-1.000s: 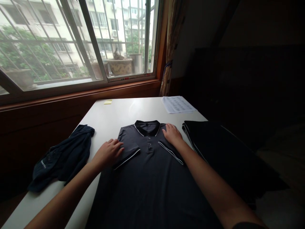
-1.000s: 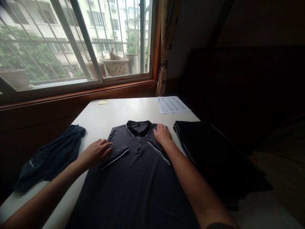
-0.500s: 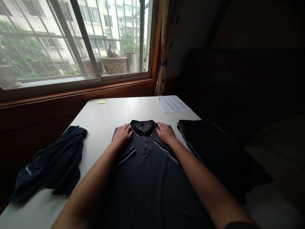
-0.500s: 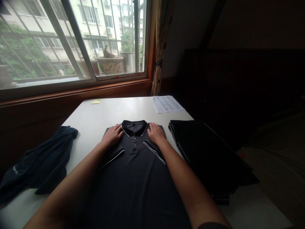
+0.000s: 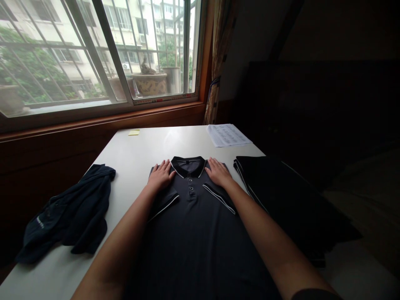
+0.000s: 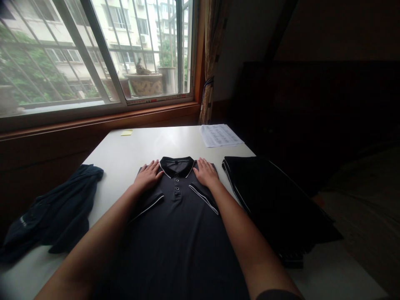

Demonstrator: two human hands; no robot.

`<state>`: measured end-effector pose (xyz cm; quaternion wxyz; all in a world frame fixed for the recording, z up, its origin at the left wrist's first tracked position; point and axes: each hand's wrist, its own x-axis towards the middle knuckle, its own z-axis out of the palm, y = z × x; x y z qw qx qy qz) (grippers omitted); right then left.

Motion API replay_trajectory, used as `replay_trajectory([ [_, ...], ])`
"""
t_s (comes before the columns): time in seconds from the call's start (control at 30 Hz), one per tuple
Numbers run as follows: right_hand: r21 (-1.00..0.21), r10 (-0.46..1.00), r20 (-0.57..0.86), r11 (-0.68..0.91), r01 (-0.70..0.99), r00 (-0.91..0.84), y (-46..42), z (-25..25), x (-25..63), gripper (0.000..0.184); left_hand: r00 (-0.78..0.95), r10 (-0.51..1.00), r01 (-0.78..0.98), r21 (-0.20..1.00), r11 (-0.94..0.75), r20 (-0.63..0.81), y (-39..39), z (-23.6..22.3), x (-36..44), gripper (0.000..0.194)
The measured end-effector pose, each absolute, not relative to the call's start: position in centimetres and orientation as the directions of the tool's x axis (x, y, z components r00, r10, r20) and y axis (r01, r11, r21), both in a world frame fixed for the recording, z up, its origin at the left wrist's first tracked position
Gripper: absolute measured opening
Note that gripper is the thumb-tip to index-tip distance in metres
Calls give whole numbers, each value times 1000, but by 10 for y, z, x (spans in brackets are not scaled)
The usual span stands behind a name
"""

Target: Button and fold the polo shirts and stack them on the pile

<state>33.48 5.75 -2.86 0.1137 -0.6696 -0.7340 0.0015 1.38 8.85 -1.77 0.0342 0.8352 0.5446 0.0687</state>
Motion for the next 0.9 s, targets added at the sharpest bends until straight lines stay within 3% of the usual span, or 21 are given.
replay_trajectory([
  [0.47,-198,923,386,98,975,-14,39,-20,335,56,399,910,900,139,-412,115,86,-17,14,63],
  [0.77,-120,967,222,153,981,-123,4,-30,342,64,403,898,892,143,-428,175,83,-14,15,57],
  [0.9,-123,966,236,138,983,-107,2,-27,342,61,407,876,883,134,-450,260,74,-7,13,44],
])
